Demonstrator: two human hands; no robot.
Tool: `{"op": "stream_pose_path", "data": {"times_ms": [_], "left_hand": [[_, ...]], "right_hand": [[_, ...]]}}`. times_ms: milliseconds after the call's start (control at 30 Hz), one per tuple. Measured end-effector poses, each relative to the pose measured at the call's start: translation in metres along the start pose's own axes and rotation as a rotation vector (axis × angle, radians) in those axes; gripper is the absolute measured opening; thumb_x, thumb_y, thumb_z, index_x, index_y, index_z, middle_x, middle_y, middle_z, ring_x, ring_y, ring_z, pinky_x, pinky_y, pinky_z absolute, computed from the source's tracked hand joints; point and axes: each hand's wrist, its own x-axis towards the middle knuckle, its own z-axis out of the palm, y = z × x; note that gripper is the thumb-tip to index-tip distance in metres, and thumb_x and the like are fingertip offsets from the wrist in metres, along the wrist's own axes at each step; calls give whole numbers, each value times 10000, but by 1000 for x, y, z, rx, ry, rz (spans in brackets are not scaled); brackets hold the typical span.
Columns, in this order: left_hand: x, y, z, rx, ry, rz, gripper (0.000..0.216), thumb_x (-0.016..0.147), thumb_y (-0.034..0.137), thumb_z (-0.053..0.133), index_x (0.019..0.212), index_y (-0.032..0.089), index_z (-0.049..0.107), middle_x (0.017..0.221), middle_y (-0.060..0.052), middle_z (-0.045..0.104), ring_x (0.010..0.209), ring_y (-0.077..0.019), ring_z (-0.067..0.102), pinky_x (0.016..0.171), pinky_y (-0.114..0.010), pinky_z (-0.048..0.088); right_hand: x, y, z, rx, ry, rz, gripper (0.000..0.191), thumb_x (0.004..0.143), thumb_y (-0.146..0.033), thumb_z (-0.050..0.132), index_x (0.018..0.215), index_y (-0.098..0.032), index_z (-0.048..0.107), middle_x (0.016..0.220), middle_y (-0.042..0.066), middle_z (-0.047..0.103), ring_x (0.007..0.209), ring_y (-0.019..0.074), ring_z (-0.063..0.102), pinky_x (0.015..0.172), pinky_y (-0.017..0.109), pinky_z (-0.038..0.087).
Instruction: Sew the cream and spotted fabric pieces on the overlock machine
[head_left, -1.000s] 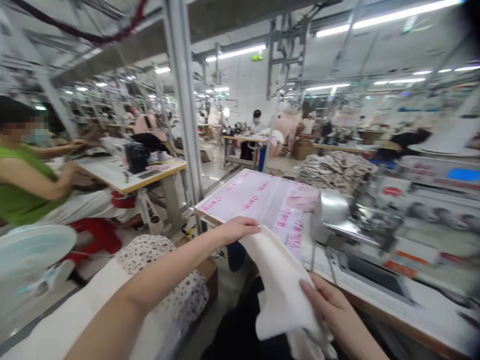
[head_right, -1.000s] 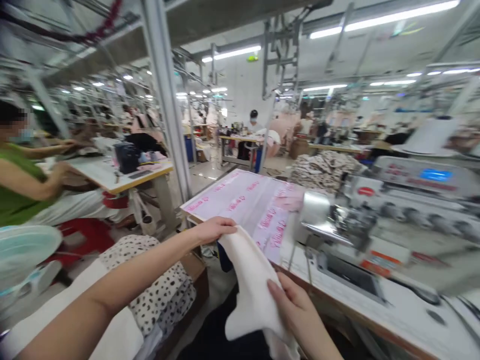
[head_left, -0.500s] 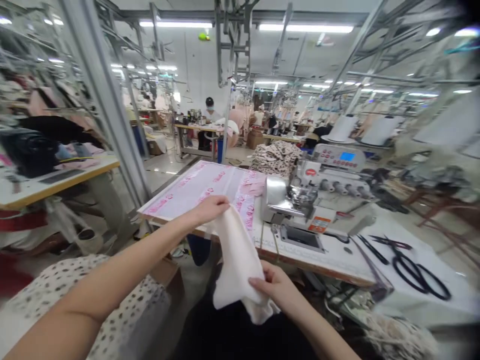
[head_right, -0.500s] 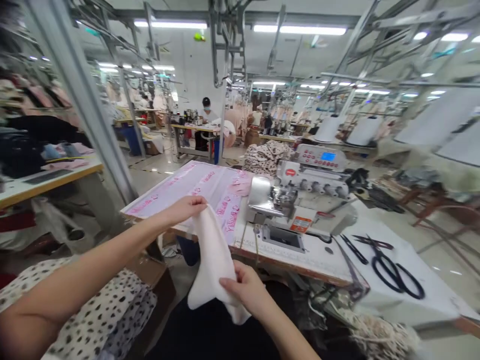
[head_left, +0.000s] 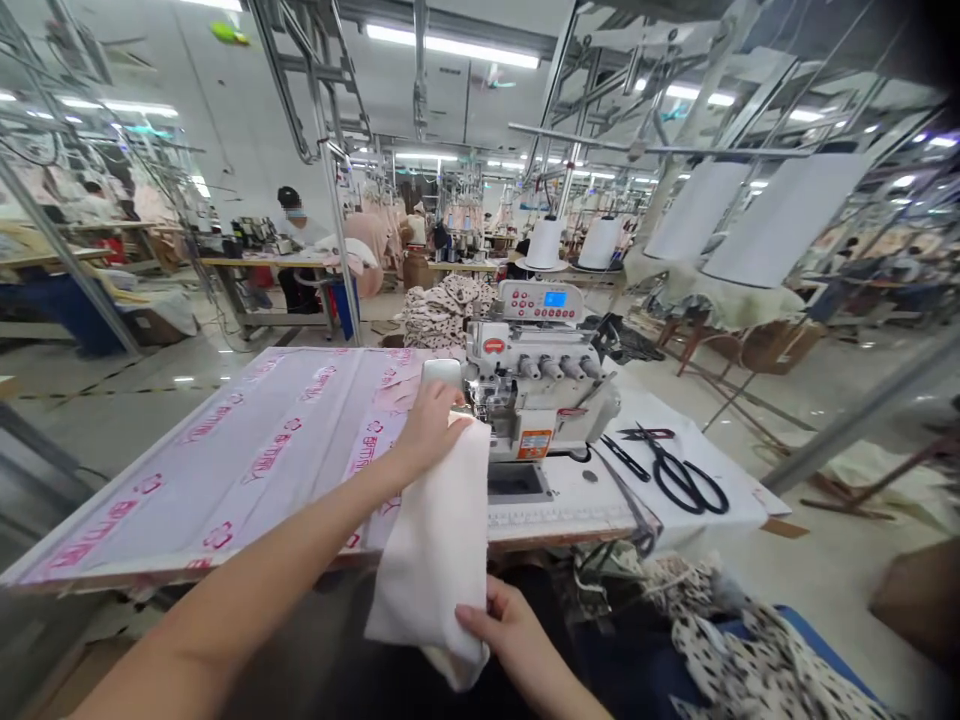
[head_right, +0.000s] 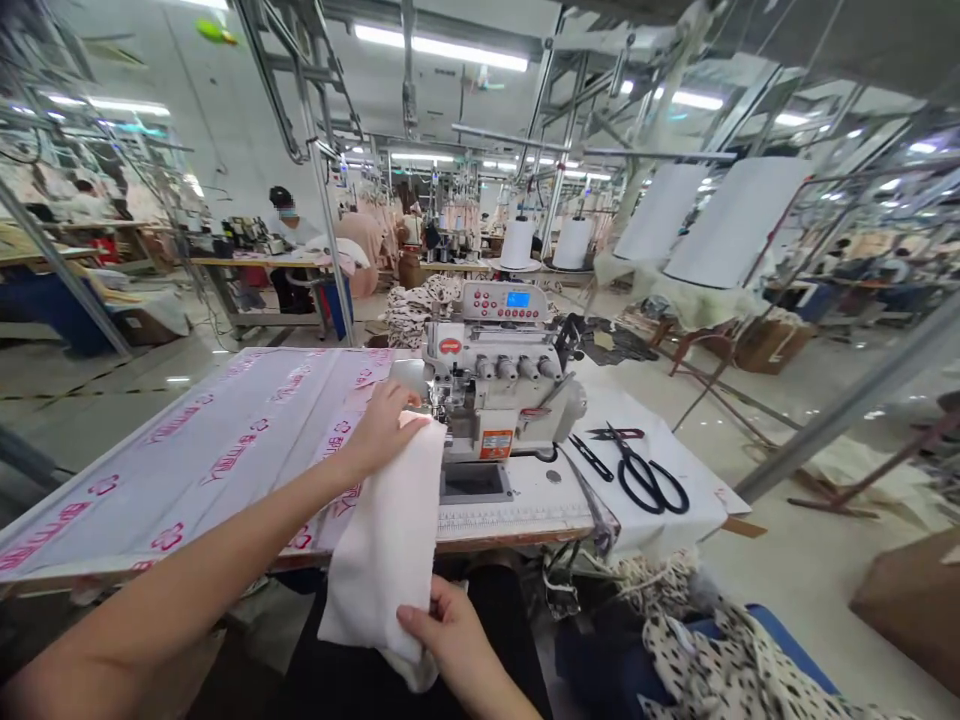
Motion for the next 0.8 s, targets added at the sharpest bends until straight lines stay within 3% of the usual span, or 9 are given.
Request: {"op": "stream_pose_path", "data": {"times_ms": [100, 267, 367, 500, 667, 800], "left_hand": [[-5, 0, -5, 3, -44, 9, 182, 836, 270, 443, 780, 165, 583, 837, -42, 581, 851, -182, 502, 794, -317, 386], [-15, -4, -10, -149, -26, -170, 290, 892, 285, 319, 1072, 199, 529, 921, -14, 641, 891, -154, 569, 806, -292, 415], [-21, -8, -14, -301, -25, -242, 292, 888, 295, 326, 1103, 199, 499, 1010, -23, 635, 914, -151, 593, 835, -295, 426], [-22, -12, -17, -286, -83, -197, 264, 856, 285, 400, 1071, 208, 532, 1067, -22, 610, 933, -153, 588, 836, -283, 439], [-13, -7, -16, -78, -176, -56, 333, 839, 244, 408, 1150, 186, 513, 1116, -53, 565, 1022, -181, 513, 895, -326, 402], [-6, -4, -22, -49, -262, -68, 259, 835, 200, 379, 984, 176, 590, 933, -51, 556, 935, -180, 506, 843, -326, 407]], "right_hand": [[2, 0, -4, 30, 6, 10, 425, 584, -490, 735, 858, -170, 681, 787, 23, 677, 693, 172, 580, 647, 268, 417], [5, -2, -8, 26, -5, 48, 454, 566, -522, 730, 838, -163, 673, 745, 24, 665, 663, 176, 581, 651, 287, 427], [6, -2, -13, 6, 7, 43, 472, 555, -545, 725, 822, -160, 665, 720, 22, 655, 651, 177, 576, 641, 294, 432], [7, -1, -17, -13, 41, 21, 457, 575, -538, 716, 829, -162, 661, 751, 26, 656, 686, 185, 577, 659, 301, 436], [7, -1, -16, -25, 27, 10, 418, 599, -472, 724, 872, -164, 651, 782, 25, 657, 701, 187, 577, 656, 298, 437], [0, -8, -14, -157, 90, -76, 432, 675, -411, 681, 1027, -176, 599, 937, 54, 651, 861, 236, 585, 751, 332, 457]]}}
